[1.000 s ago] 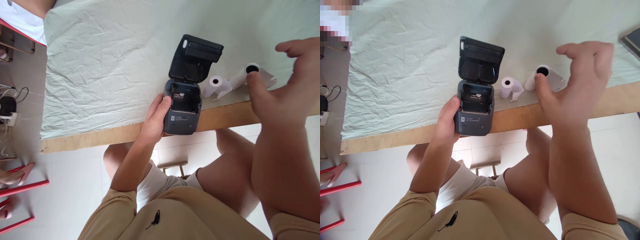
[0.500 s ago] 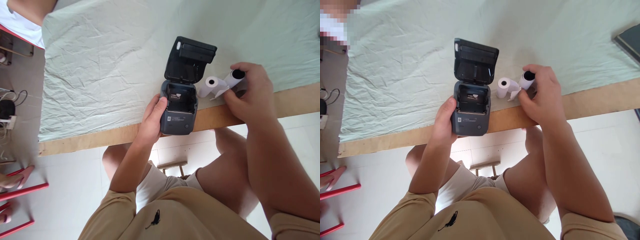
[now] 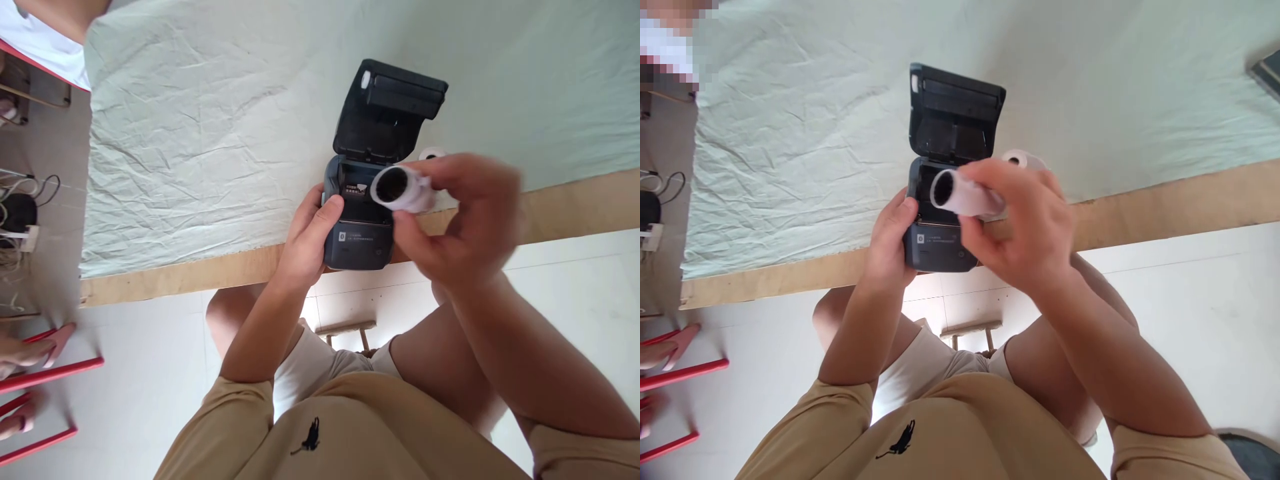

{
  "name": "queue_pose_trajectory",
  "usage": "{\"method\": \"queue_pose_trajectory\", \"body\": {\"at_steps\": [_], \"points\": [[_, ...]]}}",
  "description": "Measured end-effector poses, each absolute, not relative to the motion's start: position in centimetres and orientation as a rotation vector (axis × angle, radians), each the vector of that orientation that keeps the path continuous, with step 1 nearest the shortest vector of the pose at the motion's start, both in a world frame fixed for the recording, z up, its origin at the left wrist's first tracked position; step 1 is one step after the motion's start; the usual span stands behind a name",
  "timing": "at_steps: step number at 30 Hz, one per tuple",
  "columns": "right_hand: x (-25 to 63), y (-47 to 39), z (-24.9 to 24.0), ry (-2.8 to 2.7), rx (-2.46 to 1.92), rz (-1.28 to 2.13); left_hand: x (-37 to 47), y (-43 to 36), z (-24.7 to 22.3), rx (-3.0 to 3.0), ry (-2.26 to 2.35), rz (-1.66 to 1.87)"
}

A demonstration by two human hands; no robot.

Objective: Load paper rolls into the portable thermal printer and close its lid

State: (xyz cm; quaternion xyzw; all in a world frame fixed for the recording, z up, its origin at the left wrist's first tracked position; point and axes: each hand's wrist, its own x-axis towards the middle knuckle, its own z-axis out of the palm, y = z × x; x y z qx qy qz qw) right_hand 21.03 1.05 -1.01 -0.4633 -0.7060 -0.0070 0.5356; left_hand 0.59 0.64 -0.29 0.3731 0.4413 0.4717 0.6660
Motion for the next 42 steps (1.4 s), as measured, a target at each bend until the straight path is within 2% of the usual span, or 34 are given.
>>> {"method": "queue_pose_trajectory", "body": {"at_steps": [5,13,20,24,31,42], "points": [[18.8,1.0,-0.5,-1.804,-1.236,-0.059,0.5,0.7,-0.2,0.872,0.981,1.06],[18.7,1.4,-0.5,-1.796,-1.071,-0.142,0.7,0.5,-0.2,0.905,0.998,1.071],[18.1,-0.1,-0.3,-1.882,-0.937,0.047,0.3,0.5,-0.5,1.023,0.961,1.118],[19.1,0.2,0.2,-1.746,-0.901,0.063,0.2,0.5,-0.4,1.049,1.01,1.071],[20.5,0.6,0.2,-1.641,-1.17,0.014,0.0,0.5,-0.3,1.061,1.005,1.047],[20.2,-0.2,-0.4,-1.475,-1.063,0.362,-0.1,0.5,-0.7,1.017,1.009,1.071]]}}
